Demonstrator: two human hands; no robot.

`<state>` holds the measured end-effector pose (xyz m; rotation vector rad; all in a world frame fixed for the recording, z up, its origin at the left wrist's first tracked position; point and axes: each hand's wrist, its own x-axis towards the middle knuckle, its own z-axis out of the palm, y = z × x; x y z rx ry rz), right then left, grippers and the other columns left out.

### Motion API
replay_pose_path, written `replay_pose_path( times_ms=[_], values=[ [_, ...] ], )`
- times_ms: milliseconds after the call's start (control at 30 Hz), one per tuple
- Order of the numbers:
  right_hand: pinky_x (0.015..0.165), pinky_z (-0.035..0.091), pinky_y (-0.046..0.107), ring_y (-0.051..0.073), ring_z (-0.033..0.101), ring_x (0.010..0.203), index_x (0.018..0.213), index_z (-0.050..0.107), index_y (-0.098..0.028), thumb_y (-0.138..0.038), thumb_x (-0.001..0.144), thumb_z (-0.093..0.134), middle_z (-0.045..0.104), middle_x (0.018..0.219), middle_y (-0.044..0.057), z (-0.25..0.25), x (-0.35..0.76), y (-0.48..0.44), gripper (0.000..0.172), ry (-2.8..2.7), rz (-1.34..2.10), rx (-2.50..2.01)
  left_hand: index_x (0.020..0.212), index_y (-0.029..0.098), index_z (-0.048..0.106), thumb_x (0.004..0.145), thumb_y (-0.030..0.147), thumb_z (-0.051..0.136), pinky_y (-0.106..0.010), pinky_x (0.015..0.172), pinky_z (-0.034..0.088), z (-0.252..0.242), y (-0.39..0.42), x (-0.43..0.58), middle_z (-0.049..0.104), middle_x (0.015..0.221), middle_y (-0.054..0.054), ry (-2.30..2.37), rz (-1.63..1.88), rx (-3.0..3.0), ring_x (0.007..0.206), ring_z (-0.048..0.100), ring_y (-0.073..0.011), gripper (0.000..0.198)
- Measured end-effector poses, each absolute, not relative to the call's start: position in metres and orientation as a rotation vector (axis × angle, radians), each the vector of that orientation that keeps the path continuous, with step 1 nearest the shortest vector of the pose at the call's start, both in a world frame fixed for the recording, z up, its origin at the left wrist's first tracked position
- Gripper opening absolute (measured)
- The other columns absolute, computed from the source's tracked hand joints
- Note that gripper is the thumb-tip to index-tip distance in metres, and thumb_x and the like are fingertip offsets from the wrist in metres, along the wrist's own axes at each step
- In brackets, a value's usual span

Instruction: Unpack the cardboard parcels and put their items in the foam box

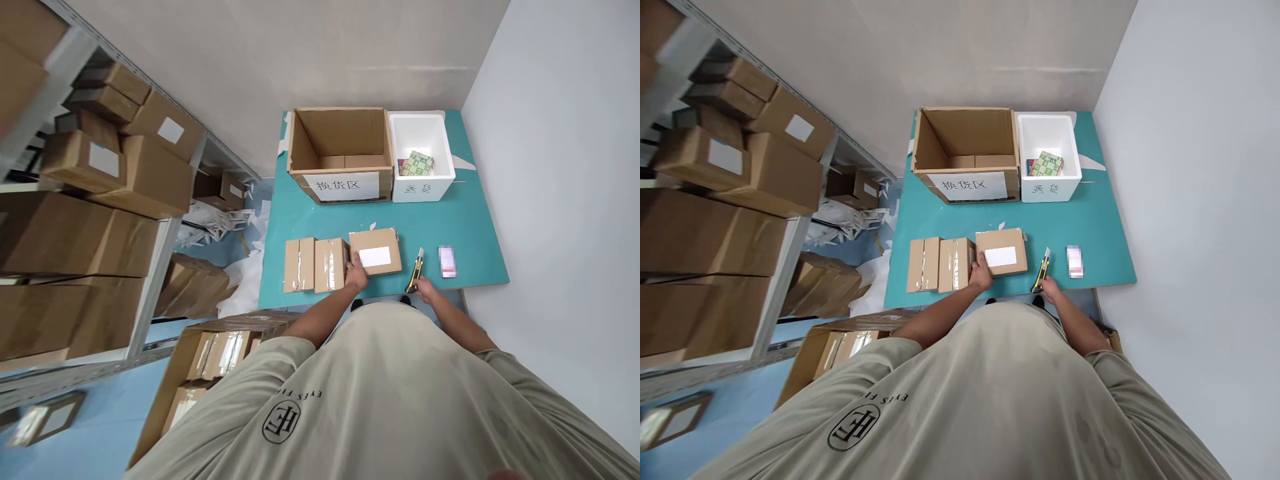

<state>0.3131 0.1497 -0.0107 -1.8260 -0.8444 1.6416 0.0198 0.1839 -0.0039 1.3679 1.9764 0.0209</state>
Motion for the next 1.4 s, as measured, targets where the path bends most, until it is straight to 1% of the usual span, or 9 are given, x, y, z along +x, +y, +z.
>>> replay_pose_path(
  times_ms=[167,300,467,600,733,833,1033,1167,1400],
  values=[
    [0.080,0.061,0.031,0.020,0.071,0.084,0.089,0.065,-0.024,-0.026,0.063,0.074,0.070,0.081,-0.001,-0.001,0.282,0.179,0.027,-0.681,1.684,-1.719,0.188,0.016,0.012,0.088,0.030,0.091,-0.051,0.128,0.053,-0.006,0.177,0.011,0.056,0.173,-0.030,1.973,0.196,1.316,0.153,0.066,-0.0451,0.128],
    [0.071,0.057,0.029,0.021,0.067,0.077,0.078,0.061,-0.026,-0.032,0.064,0.072,0.067,0.072,-0.001,0.004,0.283,0.199,0.019,-0.834,1.665,-1.707,0.179,0.012,0.036,0.090,0.029,0.089,-0.051,0.128,0.054,0.005,0.191,0.007,0.065,0.166,-0.026,1.905,0.441,1.349,0.153,0.065,-0.0436,0.104],
    [0.067,0.058,0.030,0.022,0.067,0.073,0.077,0.063,-0.027,-0.033,0.061,0.067,0.067,0.069,0.000,0.024,0.313,0.223,0.017,-0.863,1.547,-1.720,0.160,0.016,0.059,0.103,0.052,0.078,-0.045,0.118,0.059,0.028,0.224,0.004,0.078,0.148,-0.020,1.891,0.616,1.325,0.137,0.075,-0.0353,0.070],
    [0.069,0.064,0.034,0.025,0.071,0.075,0.079,0.062,-0.026,-0.032,0.058,0.064,0.067,0.067,0.001,0.044,0.325,0.241,0.022,-0.785,1.615,-1.640,0.152,0.016,0.066,0.110,0.065,0.062,-0.045,0.117,0.057,0.041,0.255,0.014,0.079,0.143,-0.021,2.003,0.577,1.287,0.134,0.075,-0.0354,0.065],
    [0.070,0.068,0.038,0.026,0.074,0.074,0.080,0.060,-0.026,-0.029,0.061,0.065,0.066,0.066,0.002,0.058,0.326,0.258,0.020,-0.702,1.648,-1.646,0.156,0.016,0.066,0.112,0.071,0.056,-0.050,0.122,0.054,0.042,0.272,0.025,0.076,0.149,-0.024,2.039,0.508,1.289,0.143,0.070,-0.0395,0.071],
    [0.070,0.068,0.039,0.025,0.074,0.073,0.085,0.060,-0.026,-0.024,0.064,0.066,0.069,0.070,0.002,0.064,0.333,0.266,0.022,-0.624,1.590,-1.710,0.166,0.018,0.060,0.105,0.074,0.071,-0.050,0.123,0.054,0.035,0.271,0.026,0.073,0.155,-0.023,1.938,0.521,1.312,0.145,0.069,-0.0396,0.084],
    [0.066,0.063,0.031,0.020,0.074,0.071,0.099,0.055,-0.027,-0.020,0.069,0.070,0.072,0.079,-0.002,0.073,0.359,0.269,0.035,-0.731,1.408,-1.707,0.188,0.021,0.028,0.070,0.071,0.106,-0.049,0.126,0.056,0.016,0.259,0.007,0.049,0.180,-0.026,1.486,0.550,1.490,0.143,0.071,-0.0365,0.151],
    [0.053,0.050,0.023,0.014,0.063,0.056,0.107,0.059,-0.028,-0.025,0.073,0.071,0.067,0.071,-0.009,0.083,0.364,0.263,0.037,-0.906,1.385,-1.705,0.191,0.017,0.015,0.051,0.058,0.116,-0.055,0.140,0.040,0.007,0.258,-0.005,0.043,0.184,-0.030,1.359,0.494,1.656,0.170,0.048,-0.0447,0.177],
    [0.052,0.042,0.023,0.013,0.056,0.050,0.127,0.072,-0.026,-0.042,0.095,0.078,0.066,0.066,-0.010,0.108,0.333,0.247,0.036,-1.485,1.531,-1.638,0.190,0.014,0.013,0.049,0.036,0.114,-0.055,0.145,0.031,-0.001,0.261,-0.006,0.039,0.186,-0.030,1.341,0.503,1.733,0.177,0.035,-0.0452,0.175]
  ],
)
